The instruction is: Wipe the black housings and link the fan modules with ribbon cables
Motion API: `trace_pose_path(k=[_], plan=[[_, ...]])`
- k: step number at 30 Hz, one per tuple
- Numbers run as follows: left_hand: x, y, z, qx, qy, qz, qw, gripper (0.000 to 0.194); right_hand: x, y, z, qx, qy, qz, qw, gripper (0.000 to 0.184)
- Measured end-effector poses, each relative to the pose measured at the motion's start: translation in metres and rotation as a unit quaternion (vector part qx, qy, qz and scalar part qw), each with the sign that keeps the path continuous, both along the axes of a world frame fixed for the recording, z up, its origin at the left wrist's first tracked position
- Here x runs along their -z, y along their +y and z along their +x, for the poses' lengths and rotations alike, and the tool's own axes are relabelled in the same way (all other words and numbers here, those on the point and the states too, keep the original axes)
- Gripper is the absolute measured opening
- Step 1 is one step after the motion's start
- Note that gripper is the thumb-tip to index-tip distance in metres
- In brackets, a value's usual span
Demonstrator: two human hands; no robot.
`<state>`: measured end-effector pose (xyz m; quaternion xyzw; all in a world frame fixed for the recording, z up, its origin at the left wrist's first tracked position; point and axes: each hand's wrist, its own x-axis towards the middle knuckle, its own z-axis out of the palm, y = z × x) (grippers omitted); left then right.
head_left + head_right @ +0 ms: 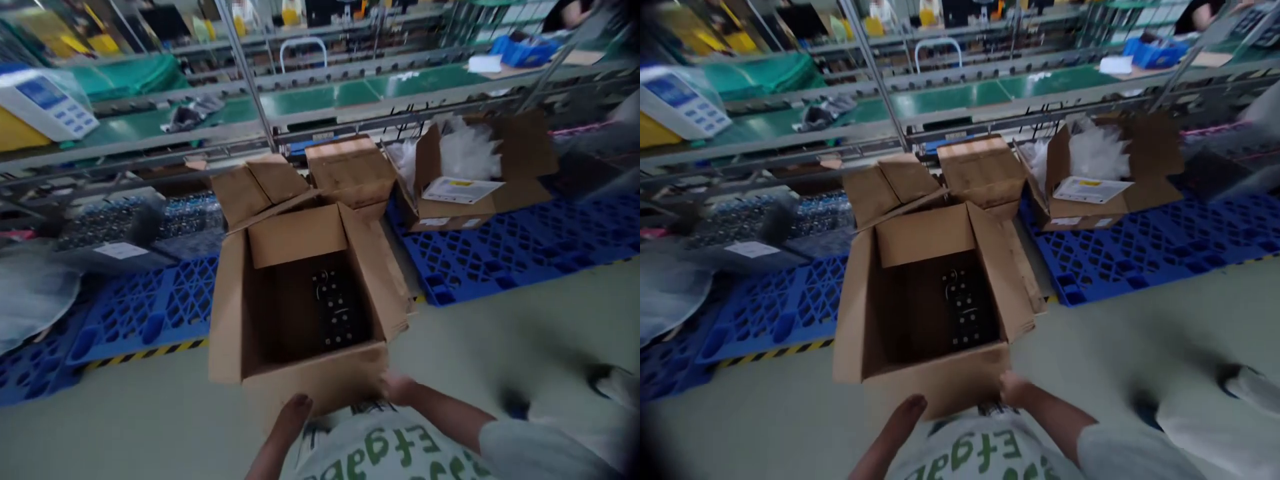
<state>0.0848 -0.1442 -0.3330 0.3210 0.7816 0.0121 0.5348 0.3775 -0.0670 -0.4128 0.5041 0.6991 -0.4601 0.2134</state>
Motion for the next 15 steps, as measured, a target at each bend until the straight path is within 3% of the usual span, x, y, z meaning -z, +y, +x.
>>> trace_pose_path(k=[5,10,12,15], plan=[[0.037,0.046,0.003,-0.078,0.004,-0.048,0.996,0.044,0.009,0.046,-0.017,-0.060,-0.024,-0.027,0.998,0.028],[0.069,0.083,-0.012,-0.131,-0.027,-0.068,0.989,0.040,0.003,0.093,-0.053,-0.070,-0.016,-0.008,0.997,0.024],[0.092,0.103,-0.020,-0.150,-0.035,-0.081,0.985,0.037,0.014,0.116,-0.071,-0.069,-0.011,0.013,0.997,0.028],[0.140,0.133,-0.028,-0.200,-0.055,-0.122,0.971,0.034,0.054,0.149,-0.099,-0.072,-0.030,0.034,0.996,0.043]])
